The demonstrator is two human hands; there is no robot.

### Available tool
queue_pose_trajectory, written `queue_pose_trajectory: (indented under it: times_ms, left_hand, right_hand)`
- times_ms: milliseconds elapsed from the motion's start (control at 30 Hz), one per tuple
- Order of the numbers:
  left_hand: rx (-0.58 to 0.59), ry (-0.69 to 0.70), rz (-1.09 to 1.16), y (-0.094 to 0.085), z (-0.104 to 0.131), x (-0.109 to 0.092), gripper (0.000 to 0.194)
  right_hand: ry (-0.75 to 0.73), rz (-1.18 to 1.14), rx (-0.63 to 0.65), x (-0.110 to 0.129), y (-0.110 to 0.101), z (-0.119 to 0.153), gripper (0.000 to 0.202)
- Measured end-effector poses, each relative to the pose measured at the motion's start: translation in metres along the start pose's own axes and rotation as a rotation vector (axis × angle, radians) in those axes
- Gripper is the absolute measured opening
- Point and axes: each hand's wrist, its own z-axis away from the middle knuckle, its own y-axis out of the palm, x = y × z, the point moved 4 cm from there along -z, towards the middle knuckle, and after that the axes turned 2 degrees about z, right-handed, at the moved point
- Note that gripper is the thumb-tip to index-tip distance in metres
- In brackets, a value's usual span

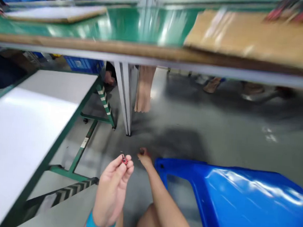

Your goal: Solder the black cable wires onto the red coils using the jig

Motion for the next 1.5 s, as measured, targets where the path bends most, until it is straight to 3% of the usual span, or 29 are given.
queue_pose_trajectory:
  times_ms: [100, 200, 367, 467, 600, 733, 900, 1300, 1500]
  left_hand:
    - [0.121, 0.012, 0.023, 0.046, 0.046, -0.038, 0.030]
    - [0.215, 0.017, -0.026, 0.085, 0.106, -0.083, 0.027]
    - [0.324, 0.034, -0.116, 0.148, 0.217, -0.160, 0.023]
    - [0.393, 0.060, -0.138, 0.184, 0.279, -0.204, 0.024]
    - [0.442, 0.085, -0.163, 0.222, 0.343, -0.250, 0.025]
    - [0.495, 0.110, -0.163, 0.244, 0.384, -0.276, 0.023]
    - [0.561, 0.128, -0.136, 0.255, 0.407, -0.284, 0.022]
    - [0.585, 0.152, -0.105, 0.266, 0.415, -0.261, 0.024]
    - [0.580, 0.061, -0.084, 0.281, 0.414, -0.242, 0.028]
  right_hand:
    - [-0.037, -0.332, -0.149, 0.089, -0.056, 0.087, 0.027]
    - [-0.127, -0.620, -0.281, 0.189, -0.135, 0.179, 0.029]
    - [-0.250, -0.945, -0.332, 0.347, -0.264, 0.293, 0.021]
    - [-0.257, -1.057, -0.290, 0.413, -0.315, 0.340, 0.017]
    - [-0.292, -1.010, -0.290, 0.471, -0.364, 0.390, 0.016]
    - [-0.367, -0.906, -0.311, 0.507, -0.397, 0.425, 0.015]
    - [-0.450, -0.855, -0.308, 0.525, -0.416, 0.446, 0.012]
    - [-0.553, -0.675, -0.261, 0.519, -0.432, 0.450, 0.005]
    - [-0.566, -0.517, -0.230, 0.494, -0.452, 0.446, 0.018]
